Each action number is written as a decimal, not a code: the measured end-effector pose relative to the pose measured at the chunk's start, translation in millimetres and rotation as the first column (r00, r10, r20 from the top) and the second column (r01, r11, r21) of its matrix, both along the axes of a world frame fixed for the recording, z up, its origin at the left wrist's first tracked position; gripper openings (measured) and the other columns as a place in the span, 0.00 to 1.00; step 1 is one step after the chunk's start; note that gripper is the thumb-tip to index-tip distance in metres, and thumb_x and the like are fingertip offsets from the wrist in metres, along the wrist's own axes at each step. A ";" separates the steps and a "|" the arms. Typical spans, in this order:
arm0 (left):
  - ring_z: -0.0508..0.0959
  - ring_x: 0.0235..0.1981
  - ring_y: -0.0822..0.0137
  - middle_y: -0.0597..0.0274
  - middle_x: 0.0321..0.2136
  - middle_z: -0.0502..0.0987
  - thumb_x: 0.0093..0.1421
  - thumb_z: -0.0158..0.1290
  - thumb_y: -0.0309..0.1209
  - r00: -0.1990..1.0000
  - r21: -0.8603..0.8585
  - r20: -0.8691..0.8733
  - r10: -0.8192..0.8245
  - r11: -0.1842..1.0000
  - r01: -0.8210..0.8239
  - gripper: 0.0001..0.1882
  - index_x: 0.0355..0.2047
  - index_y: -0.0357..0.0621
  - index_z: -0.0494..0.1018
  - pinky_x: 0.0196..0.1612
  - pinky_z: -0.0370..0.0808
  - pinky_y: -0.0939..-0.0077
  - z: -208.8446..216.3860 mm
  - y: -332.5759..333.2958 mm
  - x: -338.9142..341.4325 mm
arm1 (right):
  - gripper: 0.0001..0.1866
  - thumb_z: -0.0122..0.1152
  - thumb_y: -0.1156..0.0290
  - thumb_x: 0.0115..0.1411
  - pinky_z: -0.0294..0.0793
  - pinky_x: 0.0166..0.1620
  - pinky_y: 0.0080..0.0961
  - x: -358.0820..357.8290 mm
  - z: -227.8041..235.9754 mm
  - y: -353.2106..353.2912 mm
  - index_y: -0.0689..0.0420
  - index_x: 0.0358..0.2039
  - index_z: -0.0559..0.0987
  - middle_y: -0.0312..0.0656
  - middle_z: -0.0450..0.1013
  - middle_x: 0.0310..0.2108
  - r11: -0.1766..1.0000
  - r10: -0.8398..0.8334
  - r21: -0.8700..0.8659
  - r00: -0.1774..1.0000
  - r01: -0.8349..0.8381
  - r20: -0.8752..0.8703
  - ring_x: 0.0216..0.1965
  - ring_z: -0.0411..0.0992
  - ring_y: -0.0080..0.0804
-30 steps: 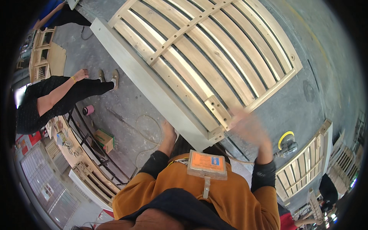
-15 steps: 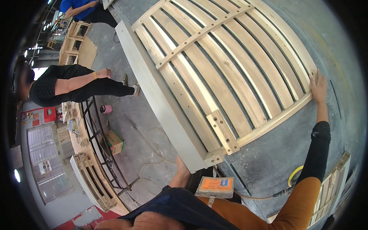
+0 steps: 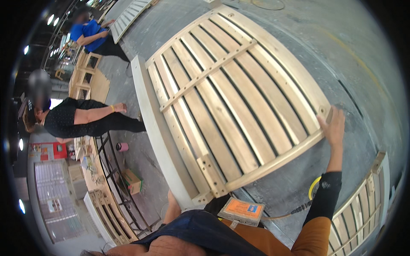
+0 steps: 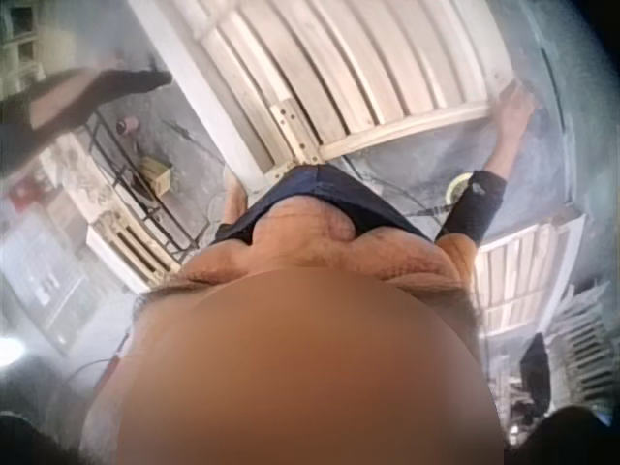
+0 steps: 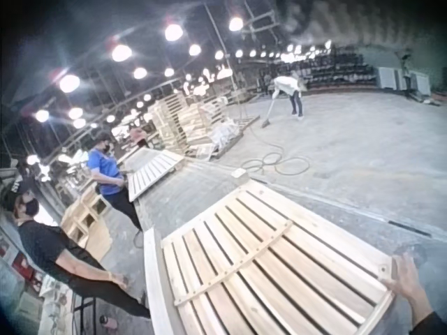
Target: The person uses a handheld orbital sander and a sanding block to smooth the surfaces and edges of wooden slatted panels. They flip the panels to work on both sides and move between multiple units on a workbench in a busy workshop.
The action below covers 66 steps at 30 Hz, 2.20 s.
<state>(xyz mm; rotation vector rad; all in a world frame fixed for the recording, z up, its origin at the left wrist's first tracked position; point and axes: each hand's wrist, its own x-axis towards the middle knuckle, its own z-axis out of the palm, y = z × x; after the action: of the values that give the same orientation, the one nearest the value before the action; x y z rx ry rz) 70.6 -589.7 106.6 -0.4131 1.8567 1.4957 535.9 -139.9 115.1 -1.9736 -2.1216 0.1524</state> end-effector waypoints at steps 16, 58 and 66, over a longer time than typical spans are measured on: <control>0.81 0.39 0.62 0.54 0.42 0.80 0.66 0.46 0.44 0.866 0.063 0.045 -0.498 0.867 0.495 0.26 0.52 0.32 0.73 0.43 0.77 0.71 -13.4 53.3 -235.0 | 0.32 0.70 0.55 0.49 0.71 0.48 0.40 -31.6 9.2 -235.5 0.62 0.50 0.73 0.53 0.70 0.42 0.932 -0.284 -0.279 0.943 0.230 -0.175 0.44 0.71 0.51; 0.73 0.29 0.75 0.65 0.29 0.76 0.64 0.51 0.27 0.531 0.205 -0.746 -0.402 0.619 0.758 0.08 0.30 0.36 0.77 0.33 0.69 0.81 26.7 81.0 60.1 | 0.40 0.67 0.58 0.57 0.66 0.57 0.28 -111.9 17.7 -349.9 0.56 0.66 0.60 0.49 0.65 0.58 0.863 -0.272 -0.364 0.286 -0.351 -0.919 0.58 0.66 0.36; 0.74 0.32 0.65 0.60 0.28 0.75 0.59 0.57 0.29 -0.031 0.271 -0.721 -0.692 -0.323 0.907 0.05 0.31 0.39 0.77 0.38 0.70 0.74 25.7 66.2 385.8 | 0.47 0.51 0.40 0.62 0.62 0.60 0.61 90.8 47.9 -447.2 0.52 0.71 0.45 0.48 0.54 0.66 0.737 -0.670 -0.375 -0.535 -0.562 -0.515 0.67 0.54 0.47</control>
<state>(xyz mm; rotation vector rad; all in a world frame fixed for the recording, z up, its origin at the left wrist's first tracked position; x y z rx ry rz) 456.4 -523.5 132.3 1.4875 0.7782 0.9127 626.7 -587.1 163.1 -0.6911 -0.1491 2.1197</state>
